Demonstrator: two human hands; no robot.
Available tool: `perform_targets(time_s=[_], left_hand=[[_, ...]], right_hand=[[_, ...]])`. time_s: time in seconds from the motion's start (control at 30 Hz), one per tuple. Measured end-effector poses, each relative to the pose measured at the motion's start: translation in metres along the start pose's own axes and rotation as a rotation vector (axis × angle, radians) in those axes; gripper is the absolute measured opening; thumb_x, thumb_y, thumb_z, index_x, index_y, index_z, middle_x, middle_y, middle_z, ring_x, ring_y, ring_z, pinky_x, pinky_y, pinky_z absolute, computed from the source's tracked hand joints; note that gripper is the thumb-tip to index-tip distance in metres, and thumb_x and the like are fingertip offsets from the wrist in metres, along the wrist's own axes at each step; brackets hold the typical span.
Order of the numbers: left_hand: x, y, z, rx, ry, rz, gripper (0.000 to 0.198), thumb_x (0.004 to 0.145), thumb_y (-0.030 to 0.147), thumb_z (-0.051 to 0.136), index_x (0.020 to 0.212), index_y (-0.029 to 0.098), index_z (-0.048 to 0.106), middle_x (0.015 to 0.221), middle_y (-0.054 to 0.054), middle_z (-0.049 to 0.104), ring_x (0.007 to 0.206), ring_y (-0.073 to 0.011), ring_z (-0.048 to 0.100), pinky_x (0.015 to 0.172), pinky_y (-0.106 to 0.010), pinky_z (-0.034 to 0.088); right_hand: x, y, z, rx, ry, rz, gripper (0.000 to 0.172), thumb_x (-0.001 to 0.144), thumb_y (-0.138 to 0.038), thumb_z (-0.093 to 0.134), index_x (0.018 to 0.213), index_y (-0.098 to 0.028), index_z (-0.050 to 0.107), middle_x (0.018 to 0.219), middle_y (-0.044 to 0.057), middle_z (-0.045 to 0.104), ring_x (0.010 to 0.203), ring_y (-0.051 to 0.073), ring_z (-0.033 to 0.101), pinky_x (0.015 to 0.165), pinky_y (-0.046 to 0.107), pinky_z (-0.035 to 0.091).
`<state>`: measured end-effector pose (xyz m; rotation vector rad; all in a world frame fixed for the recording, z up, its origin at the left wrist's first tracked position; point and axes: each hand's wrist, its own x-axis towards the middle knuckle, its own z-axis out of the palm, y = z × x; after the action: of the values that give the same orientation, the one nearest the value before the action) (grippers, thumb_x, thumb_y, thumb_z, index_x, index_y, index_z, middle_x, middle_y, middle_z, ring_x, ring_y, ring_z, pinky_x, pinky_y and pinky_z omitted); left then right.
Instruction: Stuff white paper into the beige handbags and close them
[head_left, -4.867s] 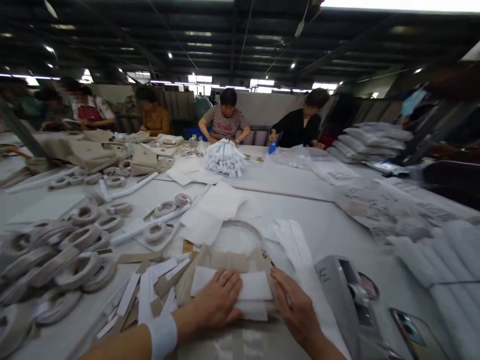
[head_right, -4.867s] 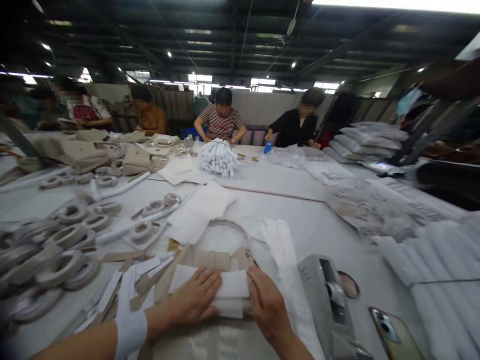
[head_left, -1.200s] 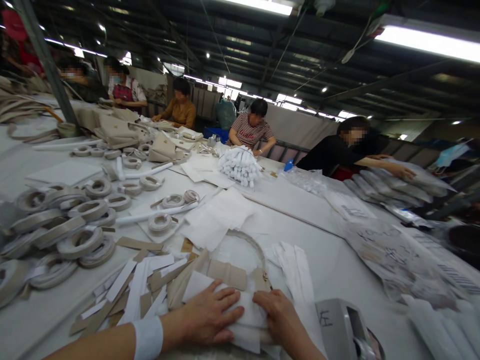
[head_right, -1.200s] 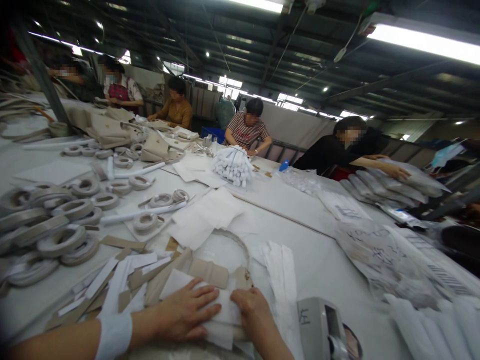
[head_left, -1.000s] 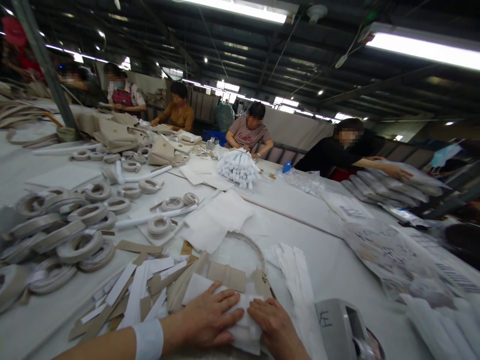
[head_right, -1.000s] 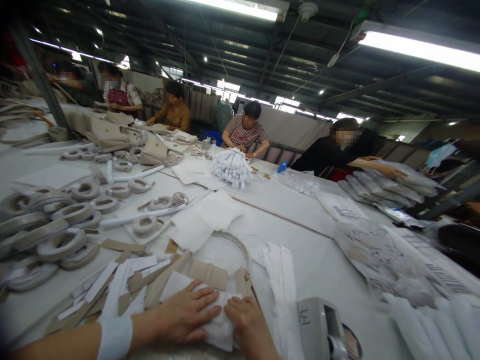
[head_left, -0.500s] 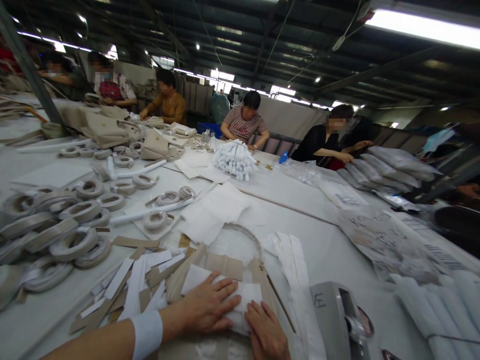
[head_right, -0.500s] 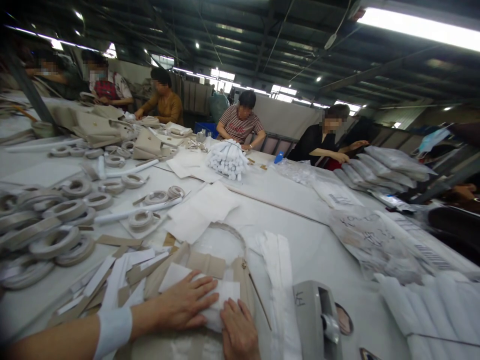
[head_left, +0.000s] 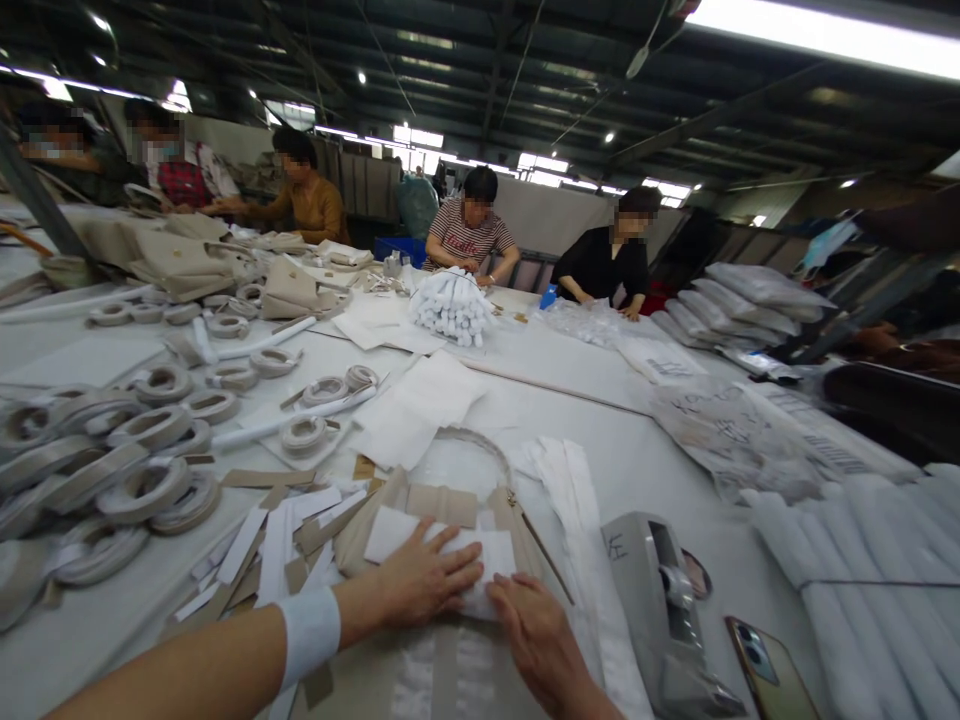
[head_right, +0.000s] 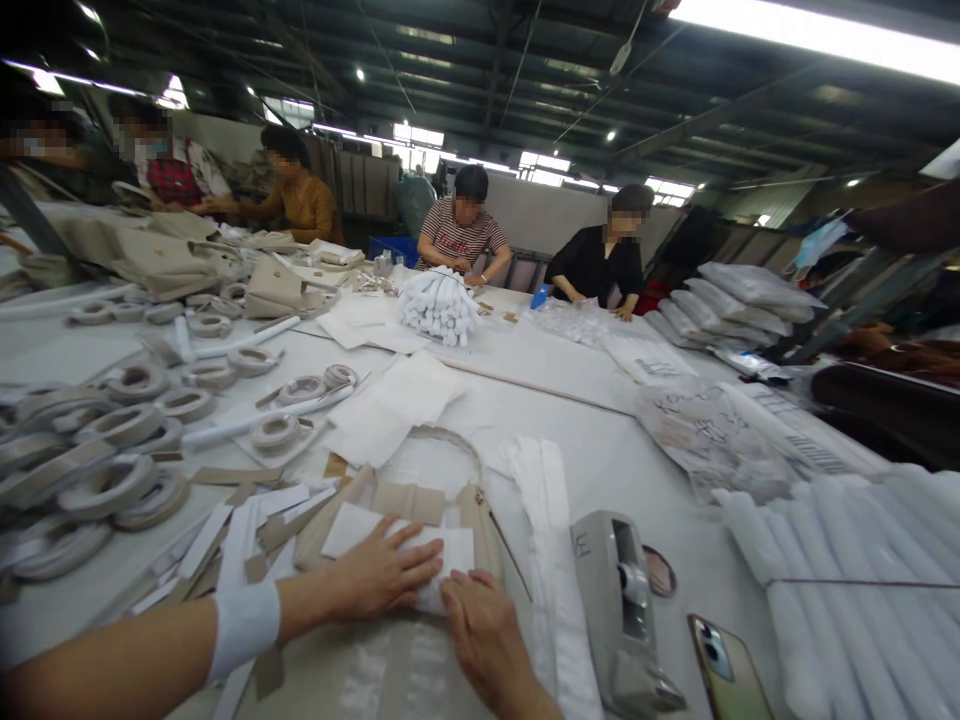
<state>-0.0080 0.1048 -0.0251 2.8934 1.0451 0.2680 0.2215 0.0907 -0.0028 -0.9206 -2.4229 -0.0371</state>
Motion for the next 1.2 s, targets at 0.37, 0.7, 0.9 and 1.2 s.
perform_targets(time_s=[0.37,0.7,0.9,1.2], left_hand=[[-0.008,-0.004,0.008,0.084,0.036,0.057,0.050,0.098,0.043,0.034,0.145,0.028,0.027,0.153,-0.005,0.032,0.135,-0.0300,0.033,0.109,-0.051,0.025],[-0.008,-0.007,0.012,0.059,0.022,0.066,0.049,0.099,0.040,0.031,0.146,0.029,0.022,0.151,-0.001,0.037,0.136,-0.0265,0.033,0.111,-0.051,0.022],[-0.003,-0.003,0.007,0.043,-0.028,0.045,0.049,0.098,0.042,0.033,0.145,0.029,0.026,0.149,-0.006,0.039,0.134,-0.0281,0.036,0.110,-0.054,0.024],[0.017,0.021,-0.004,-0.124,0.006,-0.191,0.042,0.096,0.050,0.036,0.135,0.035,0.040,0.134,-0.002,0.056,0.123,-0.0297,0.046,0.105,-0.063,0.026]], right_hand=[[-0.007,0.012,0.053,-0.348,-0.004,0.135,0.035,0.095,-0.022,0.039,0.126,-0.016,0.055,0.132,0.009,0.059,0.126,0.024,0.048,0.106,0.045,0.029],[-0.020,0.015,0.050,-0.400,-0.049,0.011,0.052,0.092,-0.048,0.046,0.133,-0.015,0.049,0.138,0.012,0.053,0.132,0.027,0.039,0.114,0.050,0.009],[-0.029,0.009,0.050,-0.447,-0.079,0.013,0.047,0.093,-0.025,0.043,0.138,-0.014,0.041,0.140,0.011,0.051,0.131,0.025,0.039,0.112,0.055,0.016],[-0.034,0.005,0.063,-0.470,-0.052,0.095,0.048,0.091,-0.016,0.042,0.139,-0.015,0.041,0.139,0.010,0.052,0.132,0.027,0.039,0.111,0.061,0.017]])
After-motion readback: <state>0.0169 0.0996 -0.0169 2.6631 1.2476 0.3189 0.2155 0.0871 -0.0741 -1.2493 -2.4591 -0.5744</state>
